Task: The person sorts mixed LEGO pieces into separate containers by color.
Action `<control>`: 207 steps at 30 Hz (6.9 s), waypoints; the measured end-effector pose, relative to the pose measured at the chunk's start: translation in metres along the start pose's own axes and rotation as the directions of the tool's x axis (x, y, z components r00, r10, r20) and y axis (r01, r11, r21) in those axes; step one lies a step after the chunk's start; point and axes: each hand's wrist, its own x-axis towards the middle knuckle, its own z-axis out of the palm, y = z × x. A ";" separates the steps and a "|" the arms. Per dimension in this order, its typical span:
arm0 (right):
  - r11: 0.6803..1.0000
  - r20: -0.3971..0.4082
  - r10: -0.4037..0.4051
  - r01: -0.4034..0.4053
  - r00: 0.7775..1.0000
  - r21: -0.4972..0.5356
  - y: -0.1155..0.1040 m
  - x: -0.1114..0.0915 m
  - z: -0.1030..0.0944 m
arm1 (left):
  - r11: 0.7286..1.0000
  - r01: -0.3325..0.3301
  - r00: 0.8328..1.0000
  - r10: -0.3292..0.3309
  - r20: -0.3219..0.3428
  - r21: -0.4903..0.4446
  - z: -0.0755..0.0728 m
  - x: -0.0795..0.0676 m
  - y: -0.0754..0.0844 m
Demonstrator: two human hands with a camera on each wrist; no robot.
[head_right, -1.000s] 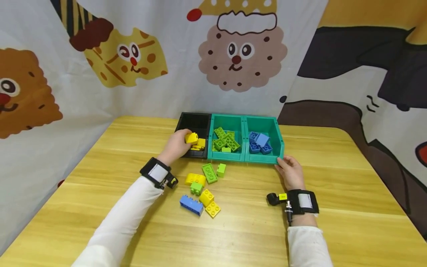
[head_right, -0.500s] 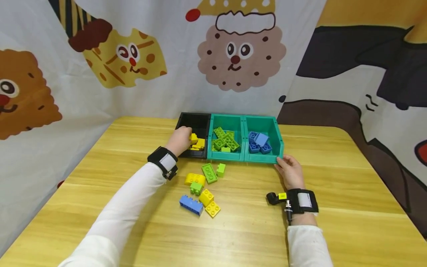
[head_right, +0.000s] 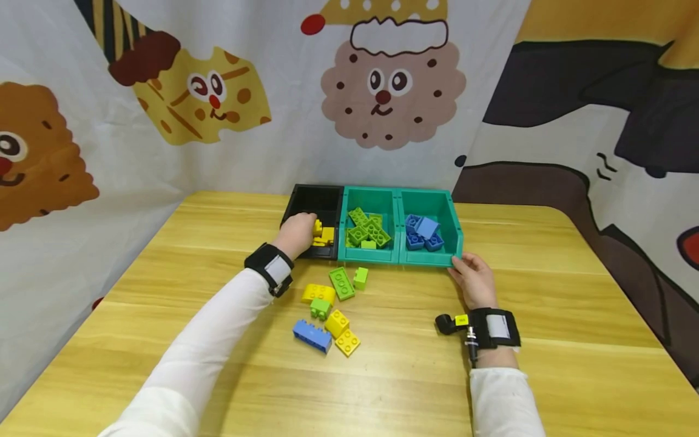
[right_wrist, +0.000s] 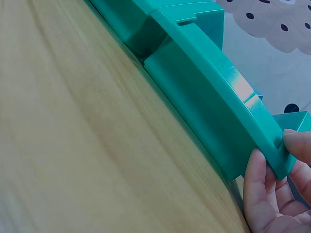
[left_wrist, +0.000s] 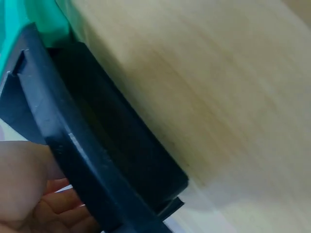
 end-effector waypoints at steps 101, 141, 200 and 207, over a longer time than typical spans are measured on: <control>1.000 -0.004 0.017 -0.017 1.000 -0.006 0.004 -0.002 0.000 | 0.834 -0.417 0.856 0.494 0.152 -0.362 -0.017 -0.117 0.011; 0.999 -0.004 0.025 -0.025 1.000 -0.042 -0.003 -0.003 -0.003 | 0.882 -0.406 0.909 0.416 -0.008 -0.239 -0.033 -0.040 0.052; 0.999 0.004 0.006 -0.006 1.000 -0.045 0.002 0.000 0.000 | 0.840 -0.462 0.875 0.484 -0.006 0.284 -0.003 0.003 0.074; 0.999 -0.002 0.005 -0.005 1.000 -0.039 0.000 -0.001 0.000 | 0.851 -0.479 0.863 0.502 -0.062 0.218 -0.007 -0.004 0.069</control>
